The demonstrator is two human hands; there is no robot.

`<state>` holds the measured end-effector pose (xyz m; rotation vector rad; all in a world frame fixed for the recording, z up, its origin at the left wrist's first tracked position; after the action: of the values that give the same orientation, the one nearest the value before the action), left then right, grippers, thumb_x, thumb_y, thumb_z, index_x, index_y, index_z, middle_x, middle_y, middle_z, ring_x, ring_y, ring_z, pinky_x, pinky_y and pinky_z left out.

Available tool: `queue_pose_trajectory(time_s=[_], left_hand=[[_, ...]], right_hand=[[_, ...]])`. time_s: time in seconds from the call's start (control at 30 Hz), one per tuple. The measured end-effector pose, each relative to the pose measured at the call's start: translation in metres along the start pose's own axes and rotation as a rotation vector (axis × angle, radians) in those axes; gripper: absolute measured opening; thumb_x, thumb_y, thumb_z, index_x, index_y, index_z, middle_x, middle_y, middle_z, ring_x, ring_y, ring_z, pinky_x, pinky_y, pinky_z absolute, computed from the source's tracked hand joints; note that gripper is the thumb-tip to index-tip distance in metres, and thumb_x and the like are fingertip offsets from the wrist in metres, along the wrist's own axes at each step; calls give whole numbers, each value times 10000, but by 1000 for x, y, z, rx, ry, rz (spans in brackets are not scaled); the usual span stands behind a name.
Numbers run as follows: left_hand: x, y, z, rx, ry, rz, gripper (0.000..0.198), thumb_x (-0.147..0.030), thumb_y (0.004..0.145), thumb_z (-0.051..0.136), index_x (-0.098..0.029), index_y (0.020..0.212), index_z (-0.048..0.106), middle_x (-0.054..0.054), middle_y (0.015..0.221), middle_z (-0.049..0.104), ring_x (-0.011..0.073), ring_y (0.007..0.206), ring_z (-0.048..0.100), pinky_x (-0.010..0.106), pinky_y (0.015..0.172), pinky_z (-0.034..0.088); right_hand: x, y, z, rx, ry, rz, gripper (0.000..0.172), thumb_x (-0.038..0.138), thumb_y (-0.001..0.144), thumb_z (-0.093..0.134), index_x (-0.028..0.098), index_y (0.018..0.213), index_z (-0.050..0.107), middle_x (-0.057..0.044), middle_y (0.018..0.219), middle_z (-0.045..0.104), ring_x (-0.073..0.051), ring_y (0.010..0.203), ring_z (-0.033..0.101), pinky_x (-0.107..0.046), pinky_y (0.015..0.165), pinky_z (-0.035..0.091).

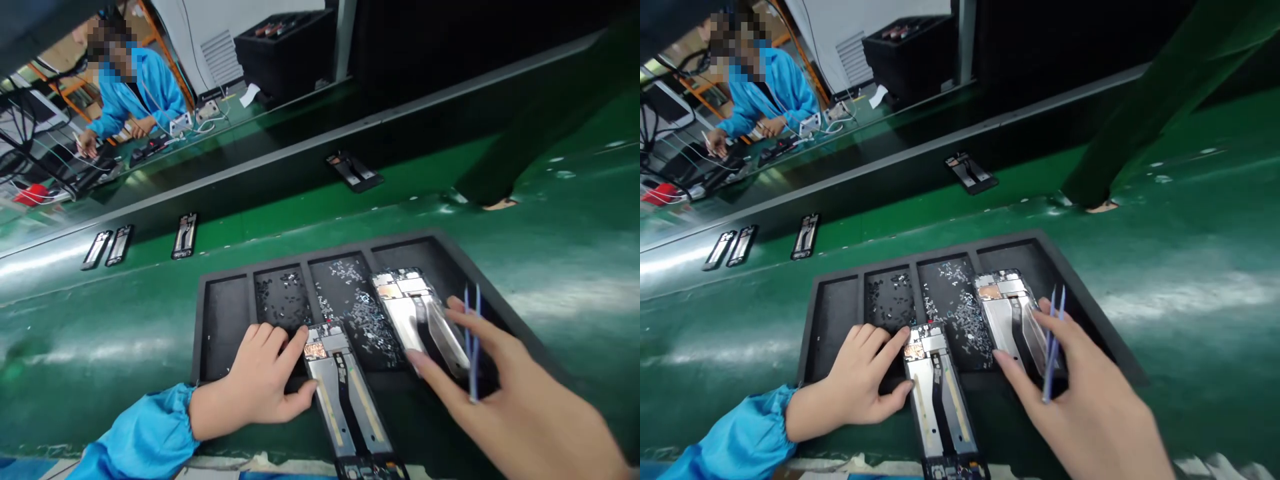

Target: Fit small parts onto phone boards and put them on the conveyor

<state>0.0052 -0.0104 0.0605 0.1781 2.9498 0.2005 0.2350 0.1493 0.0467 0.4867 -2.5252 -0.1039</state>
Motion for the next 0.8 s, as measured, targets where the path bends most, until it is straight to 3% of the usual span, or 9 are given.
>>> queue_pose_trajectory(time_s=[0.1,0.3,0.5,0.63,0.8], left_hand=[[2,0,0,9,-12,-21,603,-486,947,521,-82,1395,537,126,980,594,282,844,513,424,720,400],[1,-5,-3,-20,-61,-122,634,-457,933,599,-117,1453,475,155,1196,621,314,1055,579,469,892,475],[-20,-21,-2,-161,-98,-378,506,-277,982,548,-168,1464,440,170,1346,570,314,1232,546,495,1032,442],[-33,-26,8,-246,-152,-550,302,-197,980,484,-195,1271,563,123,1188,658,284,1128,614,503,998,456],[-40,-25,18,-369,-257,-705,208,-262,987,455,-227,1069,644,85,960,703,294,922,678,514,875,515]], right_hand=[[9,-10,11,-3,43,41,785,853,790,515,234,1258,635,-169,1254,731,-413,1000,727,-531,727,596],[15,-18,19,-109,107,116,767,716,801,545,137,1301,609,-210,1359,672,-449,1193,651,-591,989,532],[19,-24,15,-194,168,114,781,685,802,562,88,1302,617,-238,1230,711,-405,1126,683,-540,994,540],[16,-32,5,-189,166,140,775,707,809,570,127,1320,614,-193,1171,736,-376,1006,722,-516,911,576],[22,-19,-42,-226,150,-144,630,594,881,587,149,1327,587,-171,1135,746,-342,940,748,-468,837,609]])
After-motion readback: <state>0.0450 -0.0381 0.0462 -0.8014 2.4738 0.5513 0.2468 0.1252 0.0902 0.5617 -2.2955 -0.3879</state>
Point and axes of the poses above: each hand's wrist, its own y-axis towards the middle knuckle, its own z-axis out of the palm, x = y × z, the point moved 6 cm from there along y, towards the middle knuckle
